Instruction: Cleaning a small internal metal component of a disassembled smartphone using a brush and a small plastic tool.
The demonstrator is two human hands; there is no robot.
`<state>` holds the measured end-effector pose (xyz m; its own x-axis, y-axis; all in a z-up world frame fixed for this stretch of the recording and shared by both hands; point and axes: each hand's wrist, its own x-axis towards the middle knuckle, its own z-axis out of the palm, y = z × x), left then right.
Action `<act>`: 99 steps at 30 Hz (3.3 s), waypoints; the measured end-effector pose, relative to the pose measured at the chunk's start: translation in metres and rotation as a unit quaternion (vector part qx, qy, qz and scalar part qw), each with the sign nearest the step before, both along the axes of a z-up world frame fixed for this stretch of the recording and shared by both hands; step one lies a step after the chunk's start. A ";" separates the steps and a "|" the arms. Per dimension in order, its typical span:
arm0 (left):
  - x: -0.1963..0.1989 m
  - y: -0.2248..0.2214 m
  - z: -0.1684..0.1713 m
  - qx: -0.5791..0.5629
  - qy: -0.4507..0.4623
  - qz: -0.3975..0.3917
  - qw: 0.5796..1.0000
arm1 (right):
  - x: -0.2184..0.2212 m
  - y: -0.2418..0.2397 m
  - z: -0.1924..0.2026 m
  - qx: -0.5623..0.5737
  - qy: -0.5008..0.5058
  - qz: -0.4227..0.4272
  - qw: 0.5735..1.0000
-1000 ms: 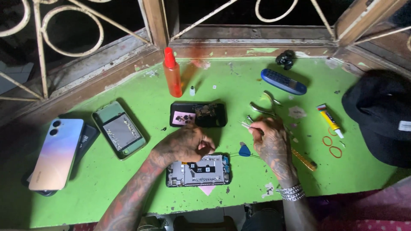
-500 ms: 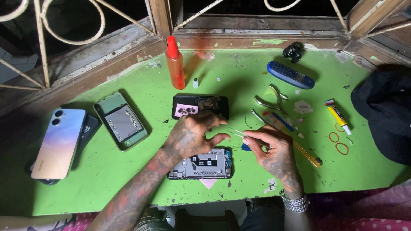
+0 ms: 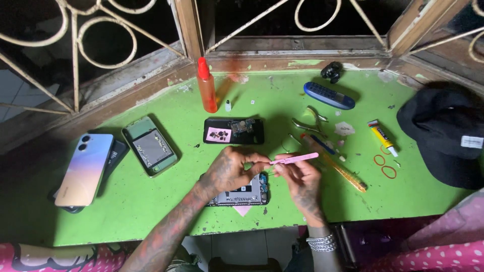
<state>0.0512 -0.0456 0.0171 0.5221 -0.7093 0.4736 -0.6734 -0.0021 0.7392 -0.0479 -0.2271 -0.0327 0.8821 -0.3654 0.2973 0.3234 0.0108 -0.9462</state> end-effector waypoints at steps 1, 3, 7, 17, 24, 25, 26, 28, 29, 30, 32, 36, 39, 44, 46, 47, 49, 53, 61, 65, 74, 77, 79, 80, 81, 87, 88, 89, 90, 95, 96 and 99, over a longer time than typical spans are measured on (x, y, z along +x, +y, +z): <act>-0.004 0.001 -0.002 0.000 -0.004 -0.002 1.000 | -0.001 0.001 -0.001 0.000 -0.004 -0.002 1.000; -0.012 0.005 -0.007 -0.002 -0.009 0.030 1.000 | -0.002 0.004 -0.004 -0.010 -0.027 0.003 1.000; -0.032 0.021 -0.001 0.093 -0.142 0.155 0.973 | -0.008 0.001 -0.014 -0.035 -0.032 0.015 0.999; -0.071 0.035 -0.018 0.189 -0.235 0.241 0.922 | -0.013 0.006 -0.030 -0.092 0.021 0.012 0.995; -0.080 0.040 -0.020 0.193 -0.226 0.254 0.920 | -0.012 0.005 -0.035 -0.114 0.027 0.006 0.993; -0.081 0.041 -0.021 0.194 -0.224 0.255 0.920 | -0.013 0.007 -0.033 -0.115 0.028 0.008 0.993; -0.081 0.041 -0.021 0.196 -0.222 0.255 0.920 | -0.013 0.008 -0.031 -0.116 0.029 0.005 0.993; -0.080 0.041 -0.021 0.199 -0.221 0.255 0.920 | -0.014 0.009 -0.028 -0.118 0.029 0.002 0.993; -0.080 0.041 -0.022 0.196 -0.220 0.255 0.921 | -0.014 0.010 -0.027 -0.120 0.031 0.002 0.992; -0.080 0.041 -0.022 0.194 -0.218 0.256 0.922 | -0.015 0.010 -0.027 -0.122 0.033 0.002 0.992; -0.081 0.041 -0.016 0.209 -0.210 0.254 0.921 | -0.014 0.010 -0.026 -0.130 0.035 0.003 0.991; -0.082 0.042 -0.013 0.230 -0.193 0.248 0.921 | -0.014 0.010 -0.027 -0.139 0.037 0.004 0.990; -0.082 0.042 -0.011 0.245 -0.176 0.238 0.923 | -0.014 0.009 -0.027 -0.137 0.038 0.008 0.990; -0.082 0.043 -0.014 0.229 -0.194 0.251 0.920 | -0.014 0.009 -0.030 -0.136 0.038 0.009 0.990; -0.082 0.043 -0.015 0.221 -0.202 0.255 0.919 | -0.014 0.008 -0.030 -0.135 0.039 0.010 0.990; -0.082 0.043 -0.015 0.221 -0.199 0.254 0.921 | -0.014 0.008 -0.029 -0.141 0.037 0.010 0.989; -0.081 0.043 -0.014 0.220 -0.194 0.252 0.922 | -0.015 0.008 -0.025 -0.148 0.035 0.011 0.988; -0.081 0.044 -0.013 0.229 -0.182 0.245 0.924 | -0.016 0.009 -0.023 -0.154 0.035 0.011 0.987; -0.081 0.045 -0.008 0.247 -0.164 0.235 0.925 | -0.019 0.013 -0.014 -0.199 0.038 0.010 0.979; -0.081 0.045 -0.008 0.255 -0.167 0.235 0.923 | -0.021 0.016 -0.008 -0.213 0.048 0.014 0.976; -0.081 0.045 -0.011 0.243 -0.179 0.240 0.923 | -0.018 0.016 0.001 -0.244 0.025 0.024 0.969; -0.081 0.045 -0.013 0.241 -0.177 0.241 0.923 | -0.018 0.015 -0.002 -0.248 0.020 0.024 0.968; -0.081 0.045 -0.014 0.240 -0.176 0.242 0.924 | -0.018 0.015 -0.003 -0.248 0.018 0.022 0.968; -0.081 0.045 -0.014 0.236 -0.179 0.243 0.924 | -0.018 0.014 -0.003 -0.243 0.021 0.017 0.970; -0.081 0.045 -0.014 0.233 -0.181 0.244 0.924 | -0.018 0.014 -0.003 -0.237 0.024 0.012 0.971; -0.081 0.045 -0.012 0.238 -0.169 0.241 0.926 | -0.018 0.015 -0.003 -0.227 0.029 0.009 0.974; -0.081 0.045 -0.013 0.238 -0.169 0.241 0.926 | -0.018 0.016 -0.003 -0.226 0.029 0.008 0.974; -0.081 0.045 -0.013 0.237 -0.170 0.241 0.925 | -0.018 0.017 -0.002 -0.222 0.032 0.007 0.974; -0.081 0.045 -0.013 0.236 -0.171 0.242 0.925 | -0.018 0.017 -0.001 -0.219 0.035 0.005 0.975; -0.081 0.045 -0.008 0.248 -0.155 0.230 0.928 | -0.019 0.017 -0.003 -0.205 0.037 0.005 0.978; -0.081 0.045 -0.009 0.247 -0.153 0.229 0.929 | -0.019 0.017 -0.003 -0.202 0.038 0.005 0.979; -0.079 0.045 -0.013 0.256 -0.162 0.231 0.925 | -0.020 0.018 0.000 -0.207 0.032 -0.003 0.978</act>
<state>-0.0281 -0.0010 0.0041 0.7141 -0.6215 0.3222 -0.7000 -0.6381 0.3207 -0.0679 -0.2088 -0.0325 0.9019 -0.2318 0.3645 0.2615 -0.3788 -0.8878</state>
